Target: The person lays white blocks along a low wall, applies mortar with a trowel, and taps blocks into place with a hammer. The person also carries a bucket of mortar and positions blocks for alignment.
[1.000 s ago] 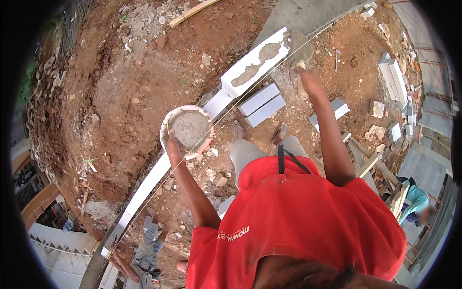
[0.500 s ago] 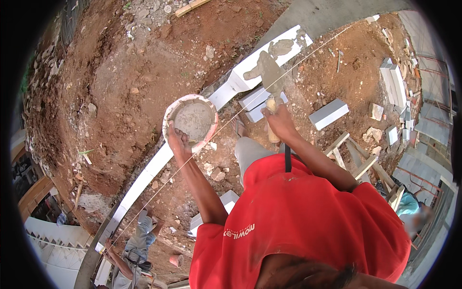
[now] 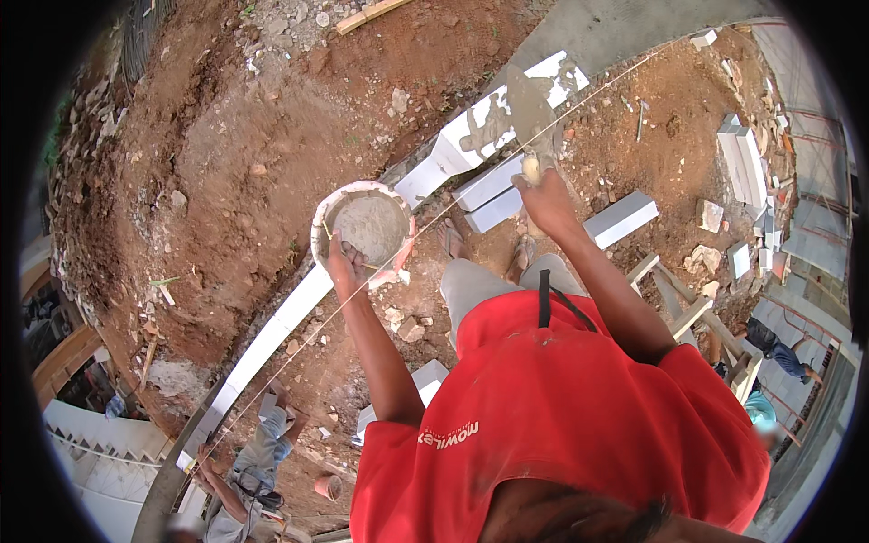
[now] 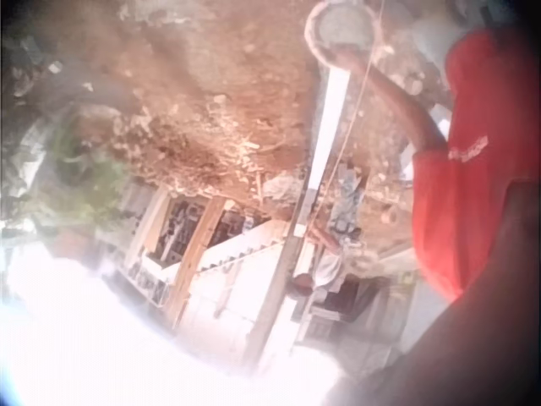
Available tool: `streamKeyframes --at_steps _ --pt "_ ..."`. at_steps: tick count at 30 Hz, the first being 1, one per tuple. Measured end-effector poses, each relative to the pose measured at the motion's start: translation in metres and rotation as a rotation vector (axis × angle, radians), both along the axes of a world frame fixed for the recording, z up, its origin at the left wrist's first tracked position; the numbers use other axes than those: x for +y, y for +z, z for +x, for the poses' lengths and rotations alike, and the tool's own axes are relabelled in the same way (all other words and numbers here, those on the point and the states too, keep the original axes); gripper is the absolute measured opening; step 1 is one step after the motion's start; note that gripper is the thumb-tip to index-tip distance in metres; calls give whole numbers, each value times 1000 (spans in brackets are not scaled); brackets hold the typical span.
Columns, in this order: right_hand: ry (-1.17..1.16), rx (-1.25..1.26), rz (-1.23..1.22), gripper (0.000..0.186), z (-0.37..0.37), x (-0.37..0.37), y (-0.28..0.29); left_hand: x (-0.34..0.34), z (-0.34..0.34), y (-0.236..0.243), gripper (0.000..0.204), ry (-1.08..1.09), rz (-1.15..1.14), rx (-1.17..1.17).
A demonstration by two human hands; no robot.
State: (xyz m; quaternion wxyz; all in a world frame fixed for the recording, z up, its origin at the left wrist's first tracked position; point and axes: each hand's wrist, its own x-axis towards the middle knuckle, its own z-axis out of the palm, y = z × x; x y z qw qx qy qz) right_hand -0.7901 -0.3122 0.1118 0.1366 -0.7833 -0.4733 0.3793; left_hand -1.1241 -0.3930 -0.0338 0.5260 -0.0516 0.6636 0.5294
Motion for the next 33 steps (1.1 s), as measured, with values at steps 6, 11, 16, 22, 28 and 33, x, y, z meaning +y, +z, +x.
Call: streamKeyframes --at_steps 6,11,16,22,28,33 --pt "-79 73 -80 50 20 18 -9 21 -11 -6 36 -17 -33 -29" --pt "55 -207 186 49 67 32 -48 12 -13 -1 33 0 5 -38" --pt "-41 -294 371 43 91 53 -53 9 2 14 28 53 -9 -11" --pt "-6 -349 287 52 113 85 -66 16 16 -5 27 28 11 -45" --pt "12 -416 305 48 122 68 -77 10 7 -9 36 14 27 -65" --pt "71 72 162 36 110 32 -31 -7 2 -15 37 55 -69 -26"
